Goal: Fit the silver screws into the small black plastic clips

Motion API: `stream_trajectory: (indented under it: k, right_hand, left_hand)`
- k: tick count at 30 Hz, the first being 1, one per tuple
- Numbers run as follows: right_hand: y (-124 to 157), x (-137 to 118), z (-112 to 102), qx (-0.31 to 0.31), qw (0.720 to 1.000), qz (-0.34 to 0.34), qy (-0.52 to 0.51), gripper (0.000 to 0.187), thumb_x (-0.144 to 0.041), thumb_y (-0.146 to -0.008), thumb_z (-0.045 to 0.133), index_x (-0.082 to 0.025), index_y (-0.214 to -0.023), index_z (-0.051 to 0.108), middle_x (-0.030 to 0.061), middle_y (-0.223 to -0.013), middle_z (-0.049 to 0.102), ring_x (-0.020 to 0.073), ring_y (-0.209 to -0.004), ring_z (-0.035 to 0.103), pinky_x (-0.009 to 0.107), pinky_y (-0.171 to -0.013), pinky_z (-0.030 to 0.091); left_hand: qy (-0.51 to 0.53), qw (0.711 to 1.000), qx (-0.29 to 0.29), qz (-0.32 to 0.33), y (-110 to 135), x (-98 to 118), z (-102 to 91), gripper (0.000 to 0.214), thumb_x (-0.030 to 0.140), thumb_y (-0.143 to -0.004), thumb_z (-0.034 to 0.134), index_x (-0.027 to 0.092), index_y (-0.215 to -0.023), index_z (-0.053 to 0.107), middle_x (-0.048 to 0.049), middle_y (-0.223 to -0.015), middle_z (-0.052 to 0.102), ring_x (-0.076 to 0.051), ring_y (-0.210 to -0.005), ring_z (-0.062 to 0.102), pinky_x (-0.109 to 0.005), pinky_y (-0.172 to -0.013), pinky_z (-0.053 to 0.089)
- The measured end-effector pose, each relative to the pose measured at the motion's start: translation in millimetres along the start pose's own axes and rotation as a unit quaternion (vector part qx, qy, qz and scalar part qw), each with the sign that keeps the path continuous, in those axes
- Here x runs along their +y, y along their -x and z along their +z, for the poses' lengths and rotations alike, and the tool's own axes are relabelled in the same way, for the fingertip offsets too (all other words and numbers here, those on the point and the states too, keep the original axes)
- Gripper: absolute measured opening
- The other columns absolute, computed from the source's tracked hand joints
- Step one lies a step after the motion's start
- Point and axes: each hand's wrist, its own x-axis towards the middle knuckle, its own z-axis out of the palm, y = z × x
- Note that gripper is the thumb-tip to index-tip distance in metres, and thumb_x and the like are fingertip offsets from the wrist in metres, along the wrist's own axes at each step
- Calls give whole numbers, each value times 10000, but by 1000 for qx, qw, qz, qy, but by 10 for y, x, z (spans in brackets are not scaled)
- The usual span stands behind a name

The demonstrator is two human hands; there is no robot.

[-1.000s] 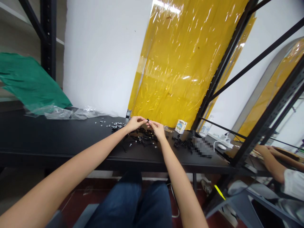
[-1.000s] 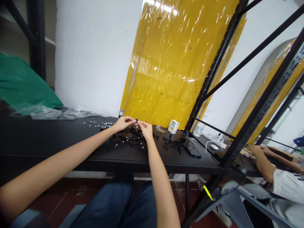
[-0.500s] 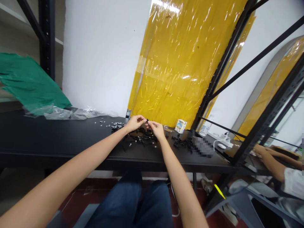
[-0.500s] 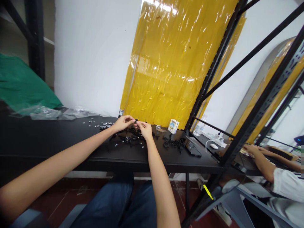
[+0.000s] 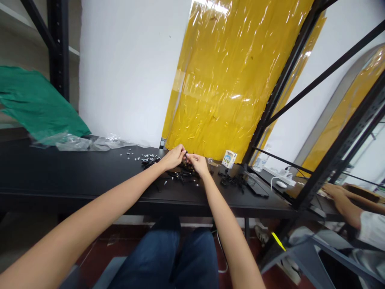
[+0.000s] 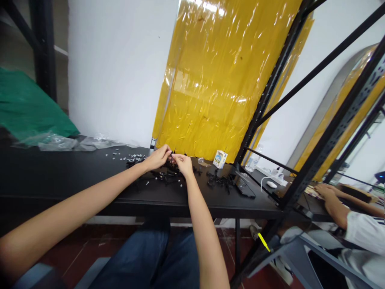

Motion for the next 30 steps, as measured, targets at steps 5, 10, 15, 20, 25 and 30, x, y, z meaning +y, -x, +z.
stream_trajectory:
  k: [5, 10, 15, 20, 25, 30]
  right_hand:
    - [-3, 10, 8, 4, 1000, 7, 1, 347, -458, -648, 682, -146, -796, 718, 66, -768, 736, 172, -661, 648, 323, -728, 521]
    - [-5, -15, 1, 7, 1000, 2, 0, 338, -465, -660, 669, -148, -770, 711, 58, -762, 732, 164, -653, 641, 311, -726, 518]
    - [-13, 3, 1, 9, 1000, 4, -11, 331, -452, -646, 685, -148, -773, 711, 55, -752, 730, 157, -628, 635, 312, -722, 518]
    - [-12, 19, 1, 4, 1000, 4, 5, 342, -462, -644, 684, -146, -772, 716, 58, -727, 727, 159, -626, 639, 305, -700, 513]
    - [-16, 25, 2, 1, 1000, -1, -3, 338, -465, -635, 688, -150, -755, 712, 54, -718, 724, 153, -611, 631, 310, -697, 513]
    - [-18, 20, 7, 0, 1000, 1, -7, 333, -468, -626, 690, -156, -743, 710, 47, -708, 720, 159, -619, 628, 316, -705, 511]
  left_hand:
    - [-78, 997, 0, 15, -1, -5, 12, 202, 260, -936, 227, 186, -862, 400, -75, -791, 542, -215, -718, 556, -340, -664, 418]
    - [-29, 999, 25, 22, -1, 50, 4, 198, 314, -942, 278, 196, -845, 403, -48, -781, 550, -202, -762, 565, -329, -712, 432]
    - [-32, 999, 13, 7, 1, 59, -17, 150, 296, -929, 326, 193, -847, 399, -45, -769, 557, -196, -719, 575, -311, -658, 428]
    - [-101, 995, -13, 21, -2, 59, -47, 169, 277, -941, 295, 177, -872, 412, -70, -785, 568, -210, -711, 583, -316, -642, 419]
    - [-196, 979, -19, 44, -13, 84, -51, 203, 259, -948, 271, 156, -893, 437, -107, -835, 586, -237, -764, 593, -335, -665, 414]
    - [-218, 975, -28, 29, -5, 75, -30, 230, 265, -955, 247, 152, -907, 442, -113, -846, 596, -233, -737, 602, -332, -646, 413]
